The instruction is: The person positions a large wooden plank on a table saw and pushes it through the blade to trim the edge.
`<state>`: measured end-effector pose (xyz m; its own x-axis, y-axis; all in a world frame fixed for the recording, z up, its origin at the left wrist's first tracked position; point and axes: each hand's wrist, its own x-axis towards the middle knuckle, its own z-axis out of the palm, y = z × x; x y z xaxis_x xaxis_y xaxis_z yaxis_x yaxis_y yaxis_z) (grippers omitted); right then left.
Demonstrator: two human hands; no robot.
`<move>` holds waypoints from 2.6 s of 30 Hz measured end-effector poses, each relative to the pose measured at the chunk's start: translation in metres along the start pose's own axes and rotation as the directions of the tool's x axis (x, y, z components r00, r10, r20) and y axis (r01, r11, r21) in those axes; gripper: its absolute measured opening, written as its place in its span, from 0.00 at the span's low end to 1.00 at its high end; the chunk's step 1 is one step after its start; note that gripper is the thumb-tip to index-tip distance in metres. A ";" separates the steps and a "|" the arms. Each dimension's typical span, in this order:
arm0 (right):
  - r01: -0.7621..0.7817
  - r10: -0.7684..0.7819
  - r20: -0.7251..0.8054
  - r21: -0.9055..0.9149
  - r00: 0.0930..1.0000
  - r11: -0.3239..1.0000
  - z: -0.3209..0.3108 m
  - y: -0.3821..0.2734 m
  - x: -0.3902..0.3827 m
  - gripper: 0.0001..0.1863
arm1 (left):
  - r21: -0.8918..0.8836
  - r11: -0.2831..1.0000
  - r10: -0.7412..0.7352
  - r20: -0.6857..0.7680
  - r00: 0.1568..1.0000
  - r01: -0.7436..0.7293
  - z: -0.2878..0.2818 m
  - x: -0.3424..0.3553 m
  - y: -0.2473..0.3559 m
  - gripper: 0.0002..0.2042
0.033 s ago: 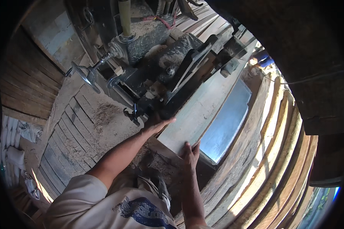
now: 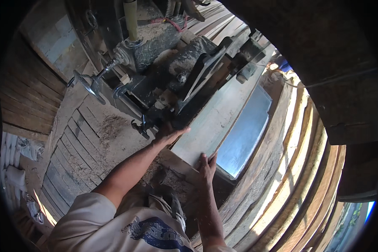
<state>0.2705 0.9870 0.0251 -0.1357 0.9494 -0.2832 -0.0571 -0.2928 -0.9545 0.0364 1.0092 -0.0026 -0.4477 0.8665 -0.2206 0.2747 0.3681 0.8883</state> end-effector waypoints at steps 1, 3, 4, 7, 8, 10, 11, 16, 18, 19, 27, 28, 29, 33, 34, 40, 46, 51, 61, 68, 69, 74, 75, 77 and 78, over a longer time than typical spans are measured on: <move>0.069 -0.077 -0.072 -0.107 0.994 0.992 0.001 0.004 0.016 0.34 | 0.042 0.995 -0.096 0.067 0.993 0.093 0.003 0.008 0.004 0.48; 0.131 -0.143 -0.097 -0.127 0.985 0.983 -0.001 0.010 0.039 0.33 | 0.023 0.985 -0.174 0.144 0.974 0.172 0.007 0.012 0.002 0.44; 0.167 -0.186 -0.129 -0.146 0.974 0.975 -0.003 0.010 0.050 0.32 | -0.006 0.989 -0.144 0.122 0.982 0.146 0.006 0.010 -0.005 0.40; 0.124 -0.152 -0.157 -0.173 0.976 0.977 -0.009 0.003 0.082 0.31 | -0.077 0.997 -0.032 -0.130 0.991 0.022 -0.003 -0.024 -0.041 0.35; 0.115 -0.141 -0.150 -0.168 0.979 0.979 -0.012 0.000 0.093 0.31 | -0.136 0.991 -0.028 -0.065 0.998 0.019 -0.013 -0.038 -0.058 0.34; 0.164 -0.238 -0.159 -0.375 0.958 0.912 -0.017 -0.004 0.116 0.30 | 0.025 0.982 -0.186 -0.072 0.980 0.188 -0.035 -0.071 -0.093 0.33; 0.146 -0.238 -0.187 -0.402 0.953 0.904 -0.018 -0.005 0.130 0.30 | 0.084 0.960 -0.260 -0.102 0.960 0.269 -0.046 -0.088 -0.109 0.33; 0.300 -0.359 -0.109 -0.361 0.927 0.883 -0.043 0.010 0.151 0.33 | 0.150 0.861 -0.451 -0.220 0.865 0.486 -0.104 -0.164 -0.175 0.34; -0.025 0.022 -0.021 -0.204 1.000 0.979 -0.063 0.021 0.138 0.35 | 0.176 0.822 -0.499 -0.235 0.834 0.541 -0.123 -0.187 -0.190 0.34; 0.010 0.004 0.052 -0.253 0.999 0.968 -0.071 0.028 0.129 0.35 | 0.174 0.817 -0.499 -0.264 0.826 0.549 -0.130 -0.196 -0.195 0.34; 0.058 -0.135 -0.275 -0.271 0.952 0.961 -0.113 0.109 -0.019 0.29 | 0.202 0.834 -0.469 -0.230 0.853 0.513 -0.145 -0.223 -0.188 0.34; -0.015 -0.078 -0.323 -0.277 0.943 0.961 -0.120 0.124 -0.045 0.29 | 0.219 0.838 -0.447 -0.248 0.859 0.499 -0.145 -0.222 -0.183 0.34; 0.010 -0.112 -0.314 -0.310 0.943 0.951 -0.123 0.142 -0.071 0.30 | 0.272 0.847 -0.408 -0.215 0.887 0.456 -0.142 -0.221 -0.179 0.34; -0.234 0.105 -0.368 -0.324 0.924 0.917 -0.133 0.219 -0.183 0.36 | 0.350 0.879 -0.321 -0.069 0.944 0.325 -0.139 -0.219 -0.173 0.33; -0.318 0.156 -0.404 -0.372 0.901 0.872 -0.130 0.237 -0.214 0.38 | 0.316 0.918 -0.240 -0.040 0.970 0.240 -0.139 -0.219 -0.175 0.33; -0.714 0.679 -0.276 -0.043 0.681 0.699 -0.071 0.279 -0.383 0.47 | 0.491 0.867 -0.212 0.205 0.956 0.087 -0.148 -0.198 -0.199 0.32; -0.800 0.744 -0.330 -0.064 0.581 0.597 0.009 0.283 -0.482 0.47 | 0.251 0.936 -0.344 0.493 0.799 0.248 -0.140 -0.177 -0.183 0.34; -0.786 0.716 -0.383 -0.044 0.584 0.617 0.037 0.312 -0.504 0.45 | -0.018 0.969 -0.193 0.561 0.805 0.245 -0.098 -0.163 -0.094 0.45; -0.095 0.458 -0.530 0.574 0.714 0.813 0.040 0.248 -0.550 0.42 | -0.169 0.933 -0.089 0.746 0.660 0.316 -0.081 -0.410 -0.153 0.35; 0.675 0.352 -0.893 0.444 0.280 0.589 0.053 0.286 -0.705 0.25 | 0.252 0.964 -0.175 0.849 0.498 -0.090 -0.154 -0.649 -0.226 0.36; 0.728 0.325 -0.874 0.482 0.361 0.488 0.050 0.295 -0.735 0.23 | 0.270 0.960 -0.219 0.887 0.407 -0.070 -0.166 -0.676 -0.229 0.36; 0.717 0.491 -0.846 0.474 0.209 0.511 0.050 0.324 -0.850 0.22 | 0.387 0.815 -0.463 0.883 -0.081 -0.432 -0.197 -0.725 -0.217 0.43; 0.712 0.464 -0.860 0.461 0.212 0.530 0.049 0.327 -0.863 0.23 | 0.426 0.745 -0.550 0.828 -0.111 -0.513 -0.201 -0.729 -0.216 0.45; 0.725 0.426 -0.872 0.454 0.242 0.518 0.051 0.334 -0.877 0.23 | 0.419 0.736 -0.576 0.800 -0.167 -0.532 -0.206 -0.731 -0.217 0.47; 0.710 0.435 -0.879 0.433 0.196 0.555 0.053 0.336 -0.880 0.23 | 0.400 0.762 -0.561 0.801 -0.211 -0.509 -0.209 -0.729 -0.220 0.48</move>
<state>0.3185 0.0466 -0.0417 0.8177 0.1582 -0.5534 -0.5566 0.4622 -0.6903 0.1246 0.2258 0.0470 0.6214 -0.1191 -0.7744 0.7777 -0.0256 0.6281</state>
